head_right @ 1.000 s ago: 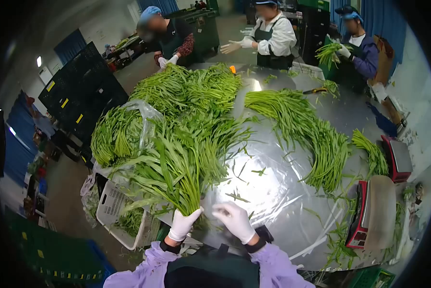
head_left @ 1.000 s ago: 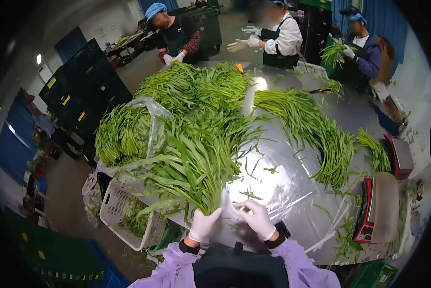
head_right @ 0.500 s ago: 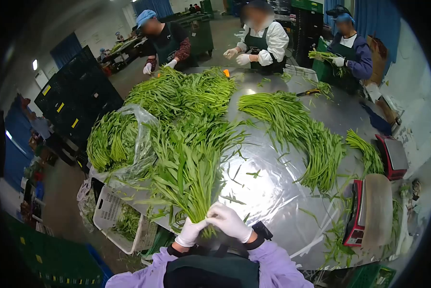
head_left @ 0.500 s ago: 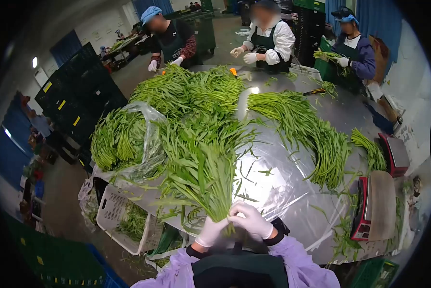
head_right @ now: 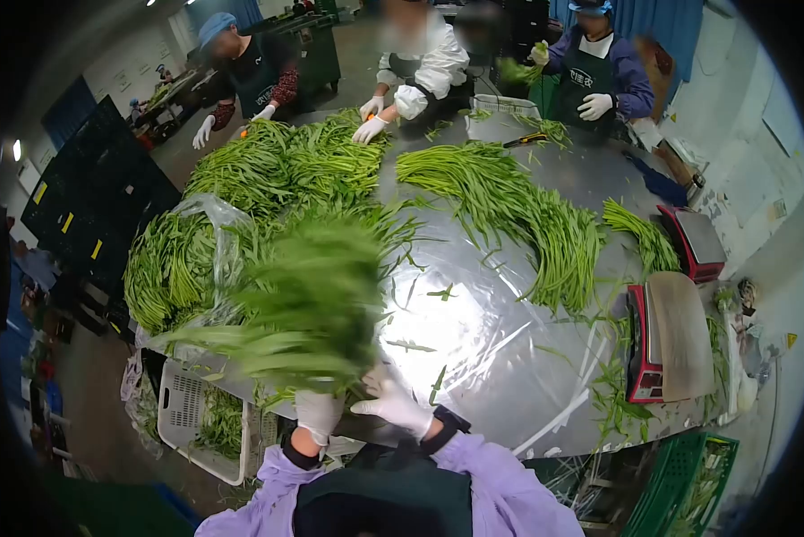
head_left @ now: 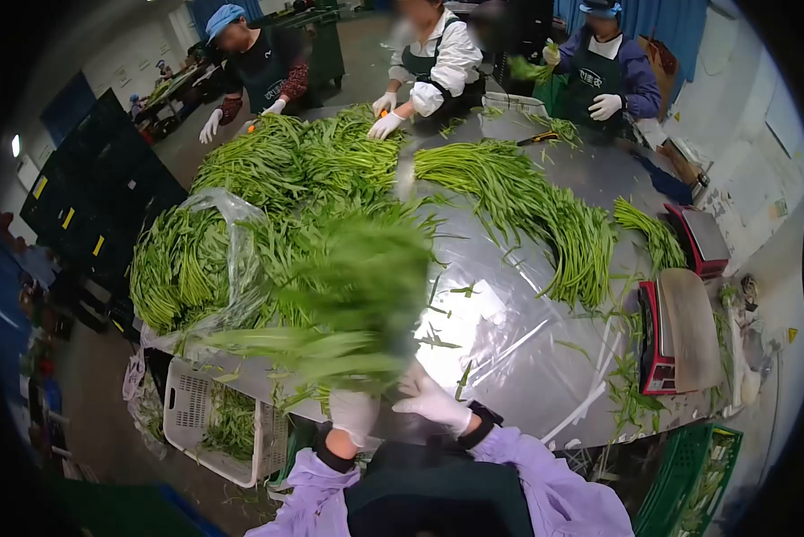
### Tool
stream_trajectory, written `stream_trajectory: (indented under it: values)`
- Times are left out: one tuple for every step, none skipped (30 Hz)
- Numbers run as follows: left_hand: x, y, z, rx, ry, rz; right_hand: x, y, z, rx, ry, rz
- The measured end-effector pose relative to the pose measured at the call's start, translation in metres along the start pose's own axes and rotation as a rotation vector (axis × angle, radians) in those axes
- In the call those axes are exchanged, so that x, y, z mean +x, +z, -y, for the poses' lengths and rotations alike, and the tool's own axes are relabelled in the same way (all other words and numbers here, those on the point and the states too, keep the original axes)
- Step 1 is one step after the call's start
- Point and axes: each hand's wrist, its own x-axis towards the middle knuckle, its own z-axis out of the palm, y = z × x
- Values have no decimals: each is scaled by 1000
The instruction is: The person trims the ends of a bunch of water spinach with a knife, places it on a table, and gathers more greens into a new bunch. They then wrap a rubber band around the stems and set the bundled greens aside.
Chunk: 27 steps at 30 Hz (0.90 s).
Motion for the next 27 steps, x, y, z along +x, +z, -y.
stream_trajectory:
  values:
    - [5, -4, -6, 147, 118, 105, 2, 0, 7, -30, 245, 146]
    - [-2, 29, 5, 198, 230, -118, -6, 14, 12, 467, 180, 20]
    - [-3, 16, -8, 255, 239, -100, 2, 26, -2, 716, -59, -34]
    - [-9, 23, -6, 339, 232, -40, 1, 29, -5, 813, 9, -58]
    - [-15, 30, -3, 423, 230, 23, 0, 30, -7, 914, 76, -87]
    - [-17, 27, -6, 423, 239, 26, -1, 30, -13, 919, 71, -95]
    - [-21, 24, -11, 371, 267, 40, -1, 27, -18, 881, 38, -86]
    - [-25, 19, -15, 319, 291, 52, -2, 25, -23, 841, 6, -75]
    - [-26, 7, -21, 318, 290, 50, -4, 23, -22, 839, 5, -74]
    - [-26, -11, -29, 158, 262, 144, -6, 18, -21, 760, -2, -59]
    - [-25, -24, -35, -1, 232, 237, -8, 13, -19, 682, -9, -44]
    - [-24, -33, -28, -90, 248, 267, -9, 9, -20, 729, 29, -24]
    - [-22, -45, -23, -295, 236, 258, -10, 4, -20, 776, 67, -4]
    - [-16, -51, -14, -555, 128, 301, -11, -1, -21, 632, 10, -39]
    - [-13, -54, -6, -816, 16, 342, -12, -6, -22, 488, -44, -73]
    - [-9, -47, 2, -938, -130, 294, -14, -11, -17, 482, -42, -64]
    - [-4, -36, 3, -1200, -247, 228, -15, -16, -11, 405, -76, -11]
    - [6, -32, 2, -1370, -258, 210, -16, -20, -7, 329, -110, 45]
    - [15, -26, 2, -1540, -267, 190, -12, -27, -17, 150, -159, 79]
    - [24, -16, 1, -1749, -399, 252, -14, -34, -20, 146, -153, 96]
    - [33, 4, 7, -1958, -533, 311, -18, -44, -21, 26, -177, 104]
    - [40, 92, 61, -2683, 142, 620, -20, -55, -22, -95, -201, 119]
    - [49, 86, 48, -2310, -436, 321, -22, -64, -22, -214, -227, 140]
    - [35, 51, 21, -2293, -247, 261, -22, -69, -22, -332, -254, 165]
    - [23, 16, -2, -2259, -64, 200, -19, -69, -22, -449, -285, 191]
    - [28, 7, -8, -2288, -8, 226, -22, -55, 10, -647, -131, 75]
    - [44, 6, -7, -2342, -17, 288, -26, -42, 41, -845, 25, -49]
